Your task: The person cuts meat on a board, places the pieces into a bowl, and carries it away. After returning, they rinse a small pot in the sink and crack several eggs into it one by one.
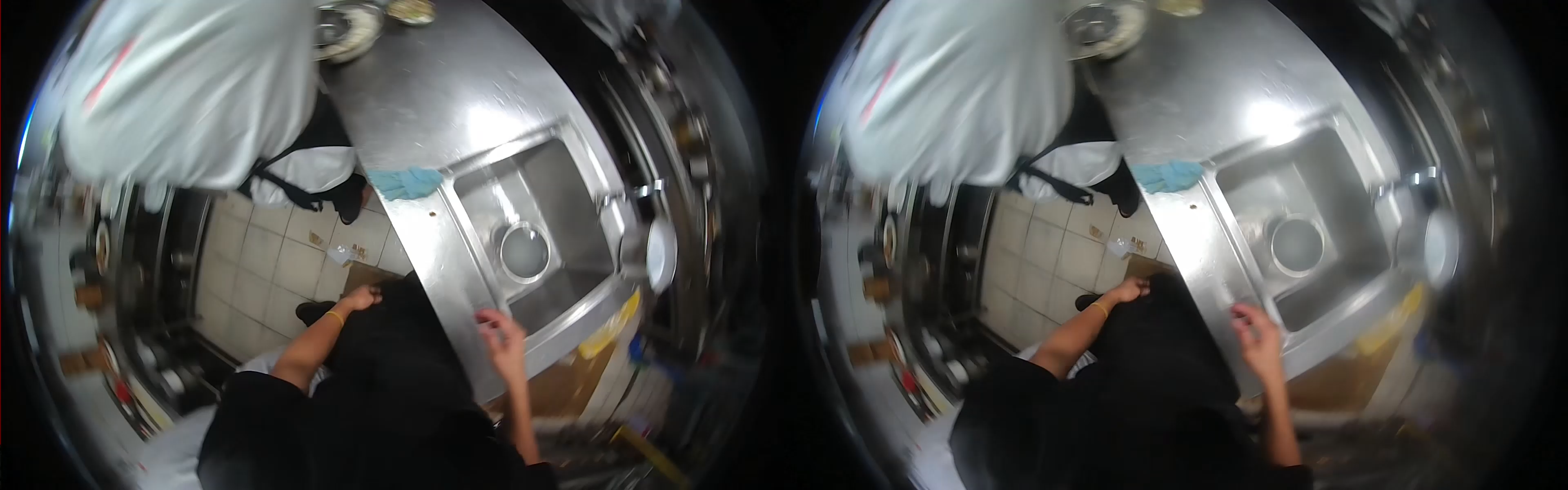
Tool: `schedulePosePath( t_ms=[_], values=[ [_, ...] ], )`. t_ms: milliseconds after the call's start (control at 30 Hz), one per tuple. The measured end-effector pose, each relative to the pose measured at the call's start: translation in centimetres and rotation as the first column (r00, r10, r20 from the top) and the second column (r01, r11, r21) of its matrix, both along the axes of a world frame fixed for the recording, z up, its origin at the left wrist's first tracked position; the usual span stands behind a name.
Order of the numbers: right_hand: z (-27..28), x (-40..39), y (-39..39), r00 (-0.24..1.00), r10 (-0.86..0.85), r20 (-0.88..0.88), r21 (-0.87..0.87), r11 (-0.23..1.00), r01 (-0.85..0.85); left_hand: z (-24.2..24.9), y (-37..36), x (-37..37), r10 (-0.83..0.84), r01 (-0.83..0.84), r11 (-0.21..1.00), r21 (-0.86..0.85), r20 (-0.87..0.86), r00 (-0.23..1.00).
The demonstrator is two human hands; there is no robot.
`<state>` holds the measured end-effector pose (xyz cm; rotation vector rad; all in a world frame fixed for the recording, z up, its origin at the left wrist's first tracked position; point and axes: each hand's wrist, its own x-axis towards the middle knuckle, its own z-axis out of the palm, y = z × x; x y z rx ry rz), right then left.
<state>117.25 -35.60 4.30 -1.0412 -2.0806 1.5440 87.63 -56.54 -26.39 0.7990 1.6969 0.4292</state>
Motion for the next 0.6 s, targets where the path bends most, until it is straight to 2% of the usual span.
schedulePosePath(
  t_ms=[33,100,133,167,233,267,333,367,433,467,500,567,600],
  values=[
    [0.1,-1.1,-0.1,0.99,0.139,0.013,-0.014,0.99,-0.139,2.6,0.2,1.9,-0.289,0.27,0.951,-0.149,-0.129,0.948],
    [-0.4,-3.2,-1.3,0.945,0.306,-0.114,-0.104,0.942,-0.318,5.0,-1.8,5.5,-0.375,0.325,0.898,-0.297,-0.127,0.918],
    [-0.1,-4.4,-2.3,0.908,0.393,-0.148,-0.131,0.902,-0.412,5.6,-2.7,6.9,-0.308,0.238,0.882,-0.407,-0.116,0.944],
    [-0.2,-5.0,-3.5,0.884,0.44,-0.161,-0.121,0.88,-0.46,5.0,-4.3,7.6,-0.259,0.186,0.894,-0.407,-0.132,0.957],
    [-0.1,-6.3,-5.7,0.677,0.722,-0.143,-0.032,0.68,-0.732,3.0,-6.7,7.7,-0.2,0.133,0.959,-0.249,-0.266,0.943],
    [0.2,-6.8,-6.9,0.552,0.817,-0.17,-0.032,0.555,-0.831,4.8,-6.8,7.5,-0.153,0.088,0.969,-0.231,-0.279,0.948],
    [-0.9,-7.1,-9.7,0.306,0.924,-0.23,-0.006,0.313,-0.95,10.9,-6.0,7.0,0.04,-0.167,0.944,-0.284,-0.403,0.914],
    [-0.6,-7.1,-10.6,0.275,0.923,-0.268,-0.216,0.221,-0.951,10.8,-6.9,7.1,0.262,-0.363,0.928,-0.087,-0.543,0.798],
    [1.1,-8.5,-10.6,0.283,0.945,-0.165,-0.264,0.234,-0.936,8.8,-8.7,6.0,0.6,-0.642,0.766,0.021,-0.382,0.703],
    [1.0,-9.3,-10.7,0.237,0.961,-0.141,-0.256,0.196,-0.947,8.5,-9.4,5.5,0.657,-0.68,0.728,0.088,-0.378,0.653],
    [0.3,-9.7,-10.7,0.247,0.962,-0.114,-0.305,0.202,-0.931,7.0,-10.2,5.6,0.689,-0.707,0.698,0.111,-0.37,0.623],
    [-0.6,-11.6,-11.1,0.251,0.965,-0.08,-0.394,0.201,-0.897,2.9,-11.8,5.1,0.811,-0.635,0.579,0.511,-0.44,0.386],
    [-0.9,-13.1,-11.5,0.227,0.971,-0.074,-0.402,0.18,-0.898,3.4,-12.7,4.5,0.834,-0.694,0.545,0.472,-0.388,0.391]
  ],
)
